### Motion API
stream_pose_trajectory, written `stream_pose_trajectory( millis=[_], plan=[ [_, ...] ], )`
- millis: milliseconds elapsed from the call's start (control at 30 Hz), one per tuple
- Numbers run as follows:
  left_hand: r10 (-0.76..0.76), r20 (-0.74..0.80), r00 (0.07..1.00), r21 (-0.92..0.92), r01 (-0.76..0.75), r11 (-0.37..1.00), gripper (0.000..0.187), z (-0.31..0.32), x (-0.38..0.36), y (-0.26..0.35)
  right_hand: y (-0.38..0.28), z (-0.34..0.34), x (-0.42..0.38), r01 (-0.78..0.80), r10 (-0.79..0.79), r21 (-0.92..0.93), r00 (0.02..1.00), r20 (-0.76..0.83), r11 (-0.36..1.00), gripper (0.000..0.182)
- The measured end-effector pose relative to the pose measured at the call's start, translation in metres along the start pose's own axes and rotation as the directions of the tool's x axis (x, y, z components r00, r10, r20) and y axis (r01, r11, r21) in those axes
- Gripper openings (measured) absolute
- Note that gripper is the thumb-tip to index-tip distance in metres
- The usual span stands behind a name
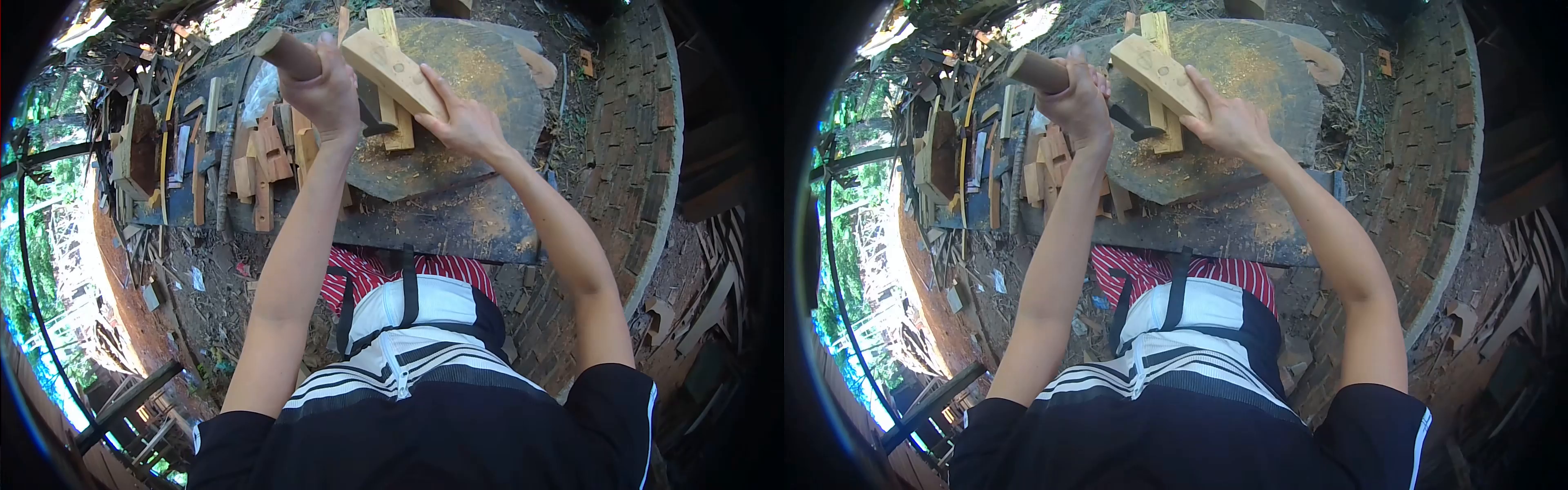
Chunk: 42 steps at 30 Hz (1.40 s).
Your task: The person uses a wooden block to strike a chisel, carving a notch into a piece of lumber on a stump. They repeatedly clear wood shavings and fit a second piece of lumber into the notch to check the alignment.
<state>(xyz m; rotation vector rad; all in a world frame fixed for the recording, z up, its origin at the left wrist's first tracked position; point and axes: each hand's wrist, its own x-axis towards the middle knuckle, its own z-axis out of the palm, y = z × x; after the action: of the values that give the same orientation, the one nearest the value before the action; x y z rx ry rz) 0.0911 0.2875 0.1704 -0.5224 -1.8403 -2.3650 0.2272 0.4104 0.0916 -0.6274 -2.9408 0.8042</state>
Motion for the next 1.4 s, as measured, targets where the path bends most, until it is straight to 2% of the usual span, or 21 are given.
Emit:
stream_pose_trajectory(
  millis=[67, 100, 167, 200, 233, 300, 333, 367, 400, 433, 533, 667, 767, 800, 833, 900, 933, 1000, 1067, 1300, 1400],
  plan=[
    [0.125, 0.013, 0.992, 0.082, -0.125, 0.989, 0.024, 0.001, 0.005, -0.018, 0.006, -0.006, 0.017, -0.003, 0.037, 0.306, 0.994, -0.103, 0.952, 0.073],
    [0.228, 0.034, 0.973, 0.174, -0.231, 0.957, 0.024, 0.001, 0.006, -0.024, -0.002, -0.024, 0.018, 0.0, 0.033, 0.305, 0.994, -0.104, 0.952, 0.073],
    [0.247, 0.055, 0.967, 0.207, -0.253, 0.945, 0.024, 0.003, 0.004, -0.03, -0.037, -0.099, 0.016, 0.153, -0.061, 0.585, 0.983, -0.175, 0.797, 0.083],
    [0.277, 0.056, 0.959, 0.226, -0.283, 0.932, 0.025, 0.005, 0.003, -0.032, -0.053, -0.123, 0.015, 0.148, -0.057, 0.585, 0.984, -0.172, 0.798, 0.083],
    [0.307, 0.059, 0.95, 0.245, -0.312, 0.918, 0.025, 0.006, 0.002, -0.033, -0.071, -0.146, 0.014, 0.362, -0.193, 0.501, 0.913, -0.358, 0.786, 0.083],
    [0.289, 0.058, 0.955, 0.247, -0.295, 0.923, 0.022, 0.009, 0.002, -0.032, -0.096, -0.185, 0.008, 0.711, -0.448, 0.206, 0.612, -0.651, 0.672, 0.084],
    [0.301, 0.074, 0.951, 0.262, -0.31, 0.914, 0.02, 0.009, 0.001, -0.031, -0.1, -0.196, 0.0, 0.712, -0.451, 0.196, 0.607, -0.655, 0.674, 0.084],
    [0.314, 0.09, 0.945, 0.28, -0.326, 0.903, 0.018, 0.007, 0.0, -0.03, -0.104, -0.205, -0.01, 0.563, -0.482, 0.11, 0.78, -0.399, 0.819, 0.083],
    [0.619, 0.135, 0.774, 0.382, -0.617, 0.688, 0.017, 0.013, 0.002, -0.019, -0.109, -0.219, -0.018, 0.417, -0.418, -0.034, 0.9, -0.122, 0.908, 0.082],
    [0.627, 0.132, 0.768, 0.38, -0.623, 0.684, 0.017, 0.01, 0.002, -0.019, -0.124, -0.274, -0.02, 0.312, -0.375, 0.209, 0.785, 0.492, 0.927, 0.079],
    [0.322, 0.034, 0.946, 0.244, -0.321, 0.915, 0.018, 0.005, 0.001, -0.027, -0.123, -0.267, -0.039, 0.486, -0.468, -0.006, 0.844, 0.263, 0.874, 0.079],
    [0.146, 0.029, 0.989, 0.149, -0.149, 0.978, 0.018, -0.004, 0.001, -0.03, -0.125, -0.27, -0.044, 0.456, -0.483, 0.17, 0.853, 0.195, 0.874, 0.08],
    [0.38, 0.064, 0.923, 0.297, -0.381, 0.876, 0.018, -0.003, -0.008, -0.025, -0.131, -0.274, -0.042, 0.459, -0.509, 0.294, 0.852, 0.12, 0.838, 0.081],
    [0.487, 0.101, 0.868, 0.358, -0.488, 0.796, 0.018, -0.002, -0.009, -0.022, -0.127, -0.255, -0.025, 0.29, -0.227, -0.064, 0.851, 0.473, 0.955, 0.081],
    [0.492, 0.11, 0.864, 0.349, -0.497, 0.795, 0.018, -0.001, -0.009, -0.019, -0.123, -0.265, -0.023, 0.29, -0.272, 0.057, 0.786, 0.556, 0.955, 0.081],
    [0.307, 0.02, 0.951, 0.215, -0.304, 0.928, 0.019, 0.006, -0.011, -0.016, -0.103, -0.239, -0.017, 0.35, -0.365, 0.103, 0.888, 0.281, 0.931, 0.082],
    [0.181, -0.028, 0.983, 0.192, -0.173, 0.966, 0.019, 0.005, -0.011, -0.022, -0.092, -0.225, -0.015, 0.35, -0.365, 0.105, 0.886, 0.285, 0.931, 0.082],
    [0.213, 0.049, 0.976, 0.182, -0.219, 0.959, 0.019, 0.0, -0.007, -0.029, -0.073, -0.196, -0.01, 0.205, -0.221, 0.447, 0.975, -0.015, 0.871, 0.083],
    [0.284, 0.147, 0.947, 0.192, -0.309, 0.932, 0.016, 0.001, -0.004, -0.02, -0.06, -0.158, -0.01, 0.237, -0.197, 0.621, 0.971, -0.133, 0.747, 0.086],
    [0.235, 0.352, 0.906, 0.189, -0.314, 0.93, 0.019, -0.019, 0.037, -0.022, -0.005, -0.045, -0.01, -0.06, 0.048, 0.42, 0.998, 0.039, 0.906, 0.082],
    [0.144, 0.287, 0.947, 0.136, -0.189, 0.973, 0.017, -0.018, 0.028, -0.008, -0.016, -0.03, -0.012, -0.081, 0.06, 0.207, 0.993, 0.104, 0.975, 0.08]
  ],
)
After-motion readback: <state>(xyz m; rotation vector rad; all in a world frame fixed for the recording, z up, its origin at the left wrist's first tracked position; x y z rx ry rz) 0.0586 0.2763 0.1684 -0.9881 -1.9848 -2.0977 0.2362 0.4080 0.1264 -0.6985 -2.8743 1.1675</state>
